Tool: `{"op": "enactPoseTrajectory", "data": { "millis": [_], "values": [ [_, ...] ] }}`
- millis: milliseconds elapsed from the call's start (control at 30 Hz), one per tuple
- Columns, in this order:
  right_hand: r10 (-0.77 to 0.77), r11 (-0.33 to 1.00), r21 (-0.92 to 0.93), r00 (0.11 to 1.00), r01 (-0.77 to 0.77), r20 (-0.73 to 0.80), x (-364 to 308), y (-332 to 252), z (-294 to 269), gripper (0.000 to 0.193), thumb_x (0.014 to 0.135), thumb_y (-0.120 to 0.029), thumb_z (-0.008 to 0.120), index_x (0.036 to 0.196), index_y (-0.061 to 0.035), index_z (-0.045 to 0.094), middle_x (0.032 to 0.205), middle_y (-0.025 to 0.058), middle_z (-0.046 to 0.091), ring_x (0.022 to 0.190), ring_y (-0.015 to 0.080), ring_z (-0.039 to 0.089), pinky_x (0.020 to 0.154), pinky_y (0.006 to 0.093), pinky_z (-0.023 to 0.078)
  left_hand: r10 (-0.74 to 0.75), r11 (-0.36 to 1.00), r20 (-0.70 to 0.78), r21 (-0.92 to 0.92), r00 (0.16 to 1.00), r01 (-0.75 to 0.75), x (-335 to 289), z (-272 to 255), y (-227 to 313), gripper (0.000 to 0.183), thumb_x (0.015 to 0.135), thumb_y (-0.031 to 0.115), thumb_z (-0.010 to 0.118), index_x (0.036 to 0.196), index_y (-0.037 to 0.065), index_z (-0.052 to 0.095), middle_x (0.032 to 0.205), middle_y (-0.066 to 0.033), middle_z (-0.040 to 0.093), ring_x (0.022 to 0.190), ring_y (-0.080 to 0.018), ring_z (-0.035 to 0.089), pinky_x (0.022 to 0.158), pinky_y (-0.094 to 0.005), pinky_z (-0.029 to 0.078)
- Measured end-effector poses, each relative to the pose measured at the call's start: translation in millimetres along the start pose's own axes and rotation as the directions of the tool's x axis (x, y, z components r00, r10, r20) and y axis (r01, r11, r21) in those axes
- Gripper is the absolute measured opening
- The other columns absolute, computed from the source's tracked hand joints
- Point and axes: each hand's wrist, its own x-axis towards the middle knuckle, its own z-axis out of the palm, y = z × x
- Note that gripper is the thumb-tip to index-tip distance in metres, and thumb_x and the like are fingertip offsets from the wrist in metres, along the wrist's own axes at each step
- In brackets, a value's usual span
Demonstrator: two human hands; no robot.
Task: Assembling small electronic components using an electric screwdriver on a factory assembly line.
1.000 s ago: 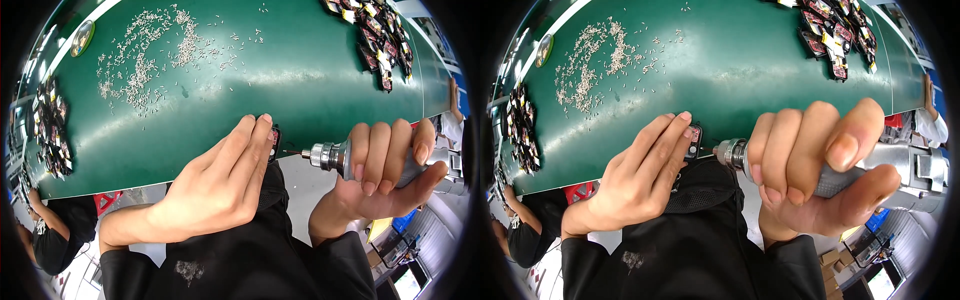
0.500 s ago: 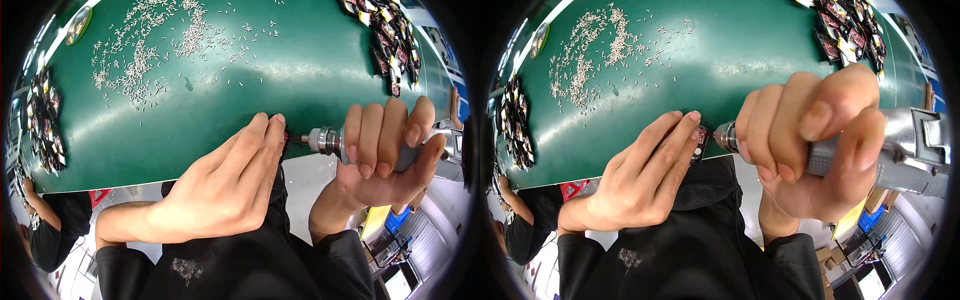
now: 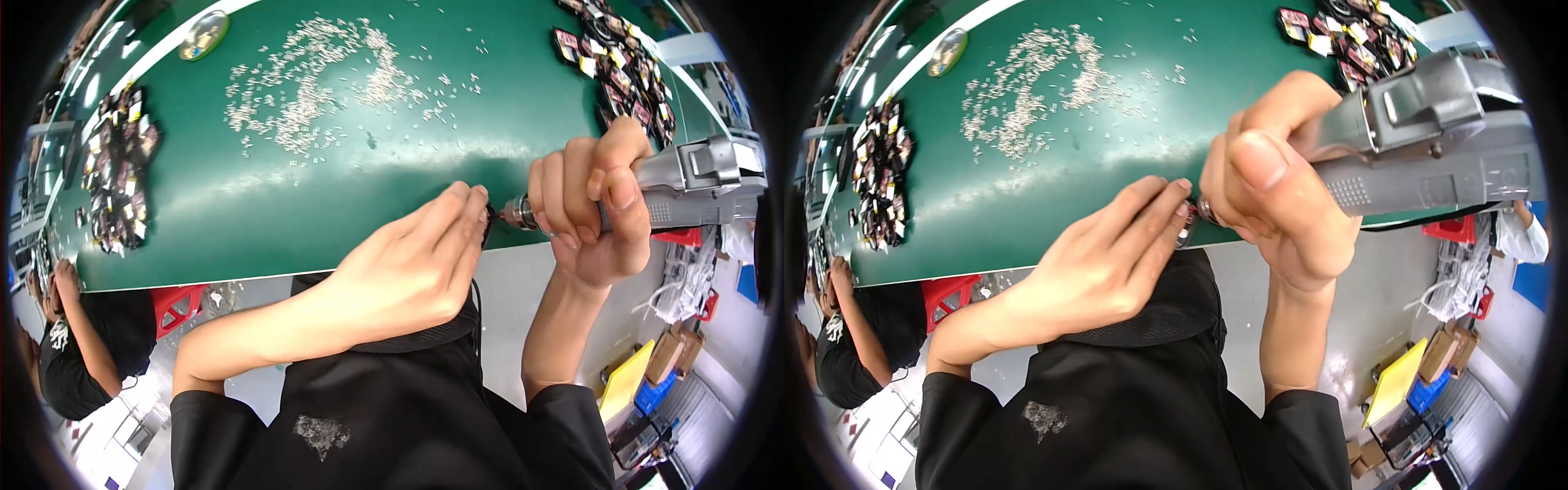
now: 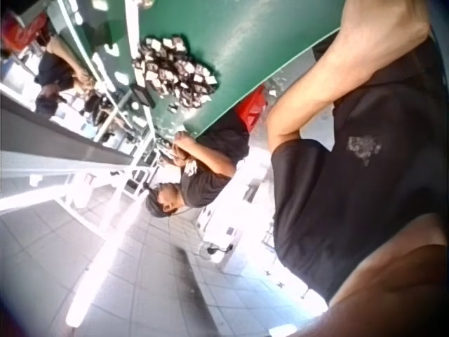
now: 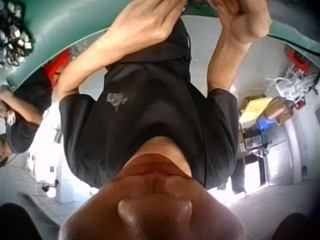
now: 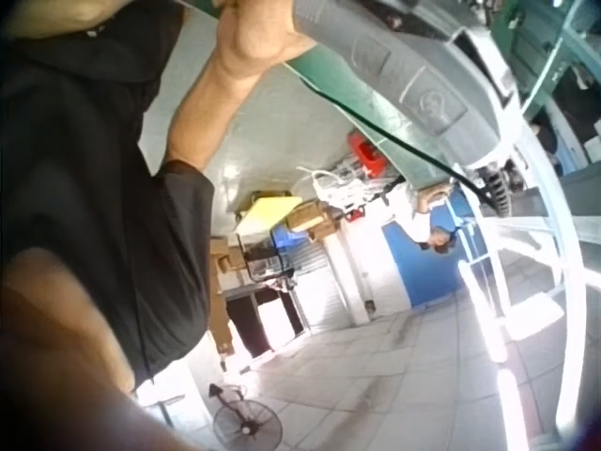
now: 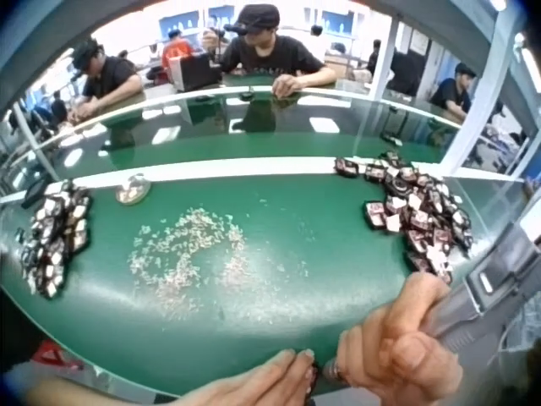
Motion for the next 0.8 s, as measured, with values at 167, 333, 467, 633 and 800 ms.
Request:
{"op": "enactPoseTrajectory", "data": {
  "millis": [167, 333, 467, 633, 800],
  "values": [
    [-0.039, 0.972, 0.234, 0.997, 0.021, 0.072, -4, -4, 2, 0.026, 0.086, -0.022, 0.067, 0.084, -0.0084, 0.045, 0.046, -0.0056, 0.042, 0.034, 0.0069, 0.039, 0.036, 0.0199, 0.034, 0.044, 0.995, -0.116, -0.083, 0.992, -0.054, -14, -2, -8, 0.034, 0.071, 0.010, 0.058, 0.096, -0.013, 0.060, 0.105, -0.0233, 0.060, 0.101, -0.0318, 0.058, 0.087, -0.0365, 0.049],
    [-0.139, 0.878, 0.420, 0.962, 0.229, -0.235, -12, 3, 9, 0.022, 0.091, -0.019, 0.060, 0.085, -0.0088, 0.042, 0.045, -0.0035, 0.039, 0.034, 0.0060, 0.035, 0.037, 0.0179, 0.034, -0.379, 0.925, -0.197, -0.106, 0.904, 0.364, -84, -64, -31, 0.042, 0.068, -0.002, 0.062, 0.109, -0.009, 0.056, 0.111, -0.0205, 0.059, 0.104, -0.0353, 0.056, 0.087, -0.0381, 0.048],
    [-0.066, 0.887, 0.425, 0.962, 0.178, -0.266, -27, 19, 9, 0.018, 0.093, -0.017, 0.054, 0.087, -0.0078, 0.040, 0.046, -0.0029, 0.035, 0.036, 0.0062, 0.032, 0.038, 0.0198, 0.034, -0.623, 0.600, -0.490, 0.202, 0.610, 0.774, -166, -129, -97, 0.046, 0.072, -0.010, 0.061, 0.116, -0.003, 0.052, 0.112, -0.0188, 0.057, 0.104, -0.0367, 0.053, 0.091, -0.0426, 0.043],
    [0.067, 0.878, 0.467, 0.942, 0.101, -0.330, -32, 39, 23, 0.016, 0.096, -0.019, 0.046, 0.089, -0.0072, 0.039, 0.049, -0.0026, 0.033, 0.037, 0.0069, 0.031, 0.040, 0.0225, 0.034, -0.785, 0.180, -0.527, 0.309, 0.325, 0.934, -287, -159, -180, 0.029, 0.088, 0.004, 0.052, 0.116, -0.001, 0.054, 0.105, -0.0219, 0.059, 0.102, -0.0360, 0.055, 0.090, -0.0417, 0.043],
    [0.119, 0.842, 0.530, 0.925, 0.099, -0.361, -36, 39, 23, 0.014, 0.097, -0.017, 0.043, 0.089, -0.0069, 0.040, 0.050, -0.0025, 0.034, 0.038, 0.0070, 0.032, 0.043, 0.0239, 0.034, -0.631, 0.346, -0.570, 0.401, 0.527, 0.848, -230, -145, -182, 0.025, 0.088, 0.006, 0.053, 0.112, 0.000, 0.058, 0.112, -0.0186, 0.059, 0.109, -0.0327, 0.053, 0.093, -0.0409, 0.042]
  ]
}}
